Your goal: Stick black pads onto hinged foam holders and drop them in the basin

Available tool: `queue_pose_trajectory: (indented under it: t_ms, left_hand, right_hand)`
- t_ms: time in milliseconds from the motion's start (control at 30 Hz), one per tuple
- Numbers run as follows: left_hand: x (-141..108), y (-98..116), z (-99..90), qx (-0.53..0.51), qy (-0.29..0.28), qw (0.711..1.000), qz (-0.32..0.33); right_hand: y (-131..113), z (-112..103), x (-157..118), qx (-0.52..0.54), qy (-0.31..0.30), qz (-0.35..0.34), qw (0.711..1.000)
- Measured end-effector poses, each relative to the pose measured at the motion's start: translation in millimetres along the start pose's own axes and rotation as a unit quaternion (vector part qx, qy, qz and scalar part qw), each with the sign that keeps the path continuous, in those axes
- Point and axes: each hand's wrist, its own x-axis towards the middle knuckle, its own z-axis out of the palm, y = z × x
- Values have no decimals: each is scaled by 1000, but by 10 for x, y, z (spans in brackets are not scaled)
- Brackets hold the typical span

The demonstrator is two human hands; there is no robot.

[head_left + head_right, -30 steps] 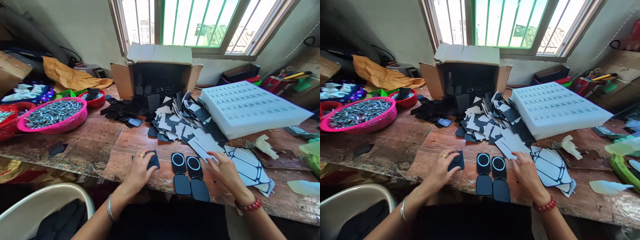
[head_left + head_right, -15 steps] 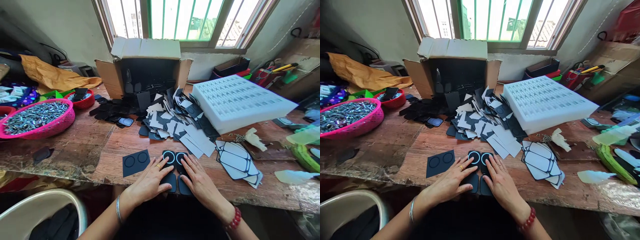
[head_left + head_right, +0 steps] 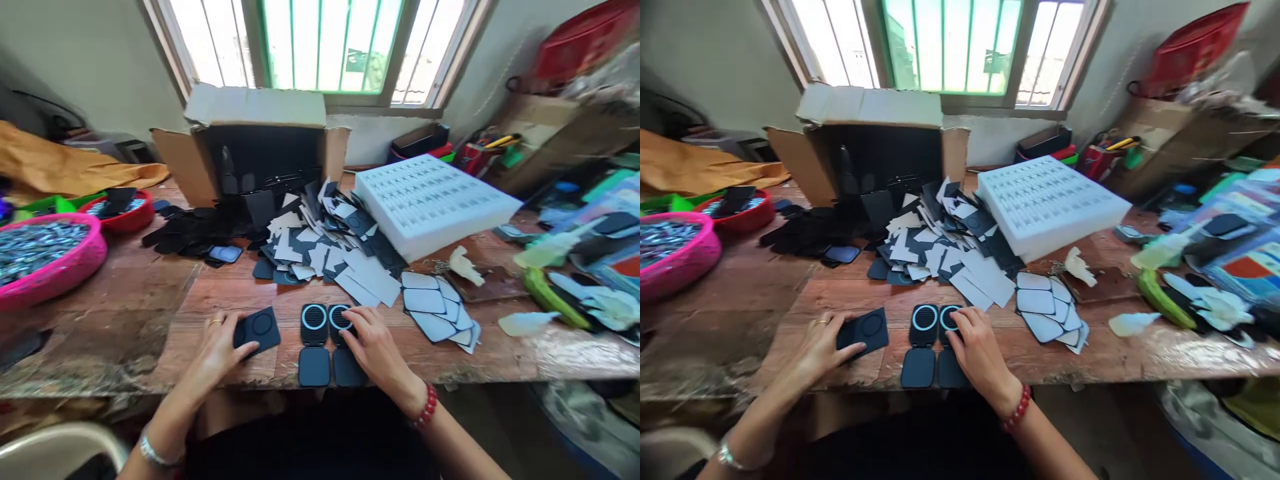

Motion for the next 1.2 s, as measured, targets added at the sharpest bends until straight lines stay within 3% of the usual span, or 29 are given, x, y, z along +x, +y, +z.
queue_pose_trajectory:
  t_ms: [133, 233, 300, 433, 533, 633, 733, 800, 867, 933, 1000, 1100, 1200]
  left_hand:
    - [94, -107, -16, 36, -45, 998, -16]
    - [105, -37, -84, 35, -71, 996, -31]
    - [110, 12, -121, 23, -77, 996, -46]
    - [134, 35, -178, -92, -71, 990, -84]
    - [142, 30, -268, -231, -76, 963, -118]
    - [109, 81, -385, -372, -100, 916, -108]
    - [50, 204, -433, -438, -101, 886, -109]
    - [7, 305, -422, -469, -106, 870, -109]
    - [-40, 393, -404, -505, -116, 849, -109]
    - [-88, 443, -397, -537, -132, 826, -110]
    - [-133, 444, -402, -577, -166, 791, -116]
    - [-194, 390, -405, -651, -233, 710, -131]
    - [-238, 359, -386, -683, -278, 664, -125]
  right_hand:
    - [323, -174, -61, -88, 51, 43, 994]
    - [725, -333, -209, -199, 88, 106, 970]
    - [996, -411, -322, -258, 76, 150, 951]
    - [1393, -513, -509, -286, 55, 181, 939]
    - [1444, -578, -519, -268, 85, 166, 945]
    - [1159, -586, -329, -197, 154, 111, 962]
    - [532, -470, -23, -62, 188, 76, 977]
    - [48, -312, 168, 53, 107, 21, 993]
    - [-347, -103, 330, 156, 29, -23, 987]
    - [-579, 109, 466, 229, -35, -4, 973]
    - [-664, 265, 575, 300, -104, 48, 947]
    - [-681, 358, 671, 412, -181, 112, 886]
    - [-714, 376, 673, 483, -215, 138, 837]
